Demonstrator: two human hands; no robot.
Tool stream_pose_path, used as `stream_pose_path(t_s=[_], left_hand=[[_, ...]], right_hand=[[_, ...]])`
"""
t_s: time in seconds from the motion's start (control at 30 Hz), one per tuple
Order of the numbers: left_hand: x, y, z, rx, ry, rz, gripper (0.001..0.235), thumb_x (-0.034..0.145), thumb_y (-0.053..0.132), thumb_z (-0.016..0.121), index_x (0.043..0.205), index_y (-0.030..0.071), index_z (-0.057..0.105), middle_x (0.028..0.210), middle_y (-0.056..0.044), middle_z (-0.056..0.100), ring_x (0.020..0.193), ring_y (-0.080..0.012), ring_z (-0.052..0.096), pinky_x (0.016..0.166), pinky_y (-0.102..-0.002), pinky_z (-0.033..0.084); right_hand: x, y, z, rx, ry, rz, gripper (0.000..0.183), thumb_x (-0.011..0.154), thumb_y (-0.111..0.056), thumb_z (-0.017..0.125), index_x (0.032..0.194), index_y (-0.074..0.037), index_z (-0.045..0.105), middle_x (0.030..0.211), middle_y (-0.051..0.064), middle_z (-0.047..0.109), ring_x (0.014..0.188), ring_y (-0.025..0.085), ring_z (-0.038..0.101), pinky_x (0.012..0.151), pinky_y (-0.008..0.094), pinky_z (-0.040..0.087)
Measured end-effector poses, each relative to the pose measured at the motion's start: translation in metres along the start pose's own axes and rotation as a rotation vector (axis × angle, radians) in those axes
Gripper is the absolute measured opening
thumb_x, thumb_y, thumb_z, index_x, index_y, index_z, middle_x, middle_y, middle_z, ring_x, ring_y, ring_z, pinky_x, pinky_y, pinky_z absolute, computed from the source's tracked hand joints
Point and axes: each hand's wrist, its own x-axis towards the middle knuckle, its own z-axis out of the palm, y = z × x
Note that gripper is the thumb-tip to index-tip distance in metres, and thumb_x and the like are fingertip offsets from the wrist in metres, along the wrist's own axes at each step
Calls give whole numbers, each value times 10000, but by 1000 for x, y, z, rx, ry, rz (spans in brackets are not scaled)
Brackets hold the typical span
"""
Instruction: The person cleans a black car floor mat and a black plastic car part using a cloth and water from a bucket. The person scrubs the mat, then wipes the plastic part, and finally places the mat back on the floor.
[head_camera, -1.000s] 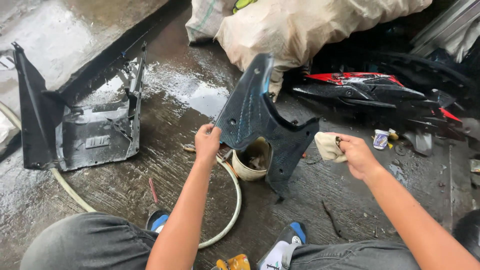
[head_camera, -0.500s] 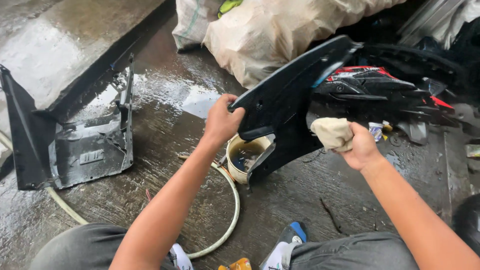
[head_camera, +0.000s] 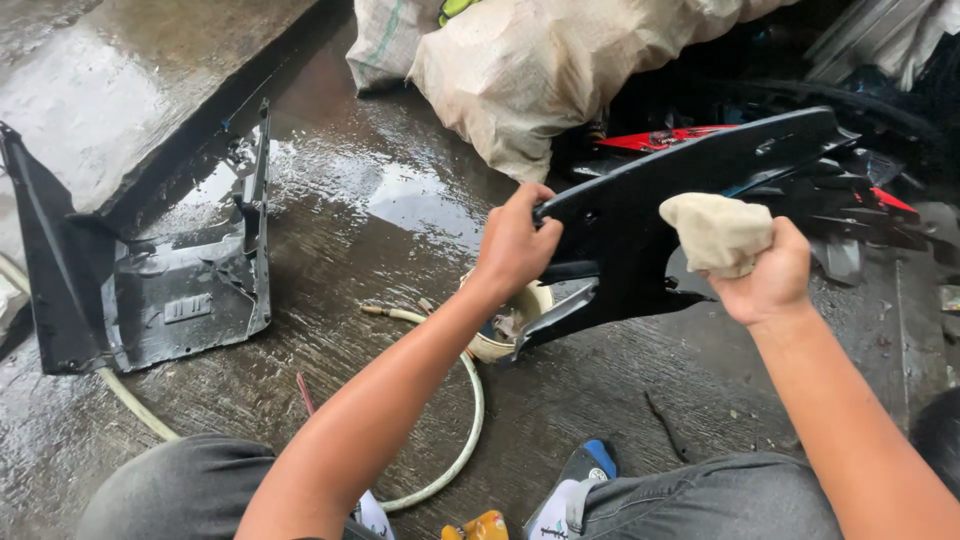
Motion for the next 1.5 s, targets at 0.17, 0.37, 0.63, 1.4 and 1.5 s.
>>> stream_pose_path(t_s=[0.17, 0.37, 0.63, 1.4, 1.5], left_hand=[[3, 16, 4, 4, -13, 20, 255, 818, 90, 597, 1069, 82, 637, 769, -105, 736, 603, -240, 648, 616, -393, 536], [-6, 16, -42, 75, -62, 208, 257, 840, 43, 596, 1091, 98, 600, 806, -120, 743, 547, -213, 622, 511, -379, 516], [-46, -29, -107, 145, -17, 374, 376, 803, 26, 638, 1165, 49, 539, 865, -129, 726, 648, -256, 665, 593, -385, 526], [-56, -28, -114, -29, 166, 116, 419, 846, 112, 682, 1063, 111, 324, 961, -154, 749, 825, -361, 718, 676, -449, 560], [-61, -26, -110, 14, 127, 141, 399, 866, 124, 672, 1054, 105, 321, 1007, -190, 753, 831, -417, 717, 660, -481, 553]], right_hand=[[-7, -6, 14, 72, 45, -24, 379, 936, -307, 393, 1100, -82, 649, 1056, 85, 676, 872, 210, 605, 668, 341, 473], [-22, -13, 50, 126, 60, -50, 437, 864, -321, 432, 1110, -53, 676, 1086, 92, 708, 917, 223, 654, 724, 331, 509], [-57, 2, 88, -484, -181, -471, 505, 775, -130, 665, 1267, -42, 597, 1297, 94, 615, 1066, 163, 563, 941, 281, 502], [-43, 14, 116, -1253, -70, -1316, 431, 837, -147, 799, 1233, 17, 754, 1246, 231, 626, 1113, 410, 658, 990, 494, 538], [-41, 12, 115, -1252, -79, -1289, 444, 833, -151, 804, 1239, 17, 749, 1263, 223, 627, 1121, 395, 660, 1002, 491, 530]])
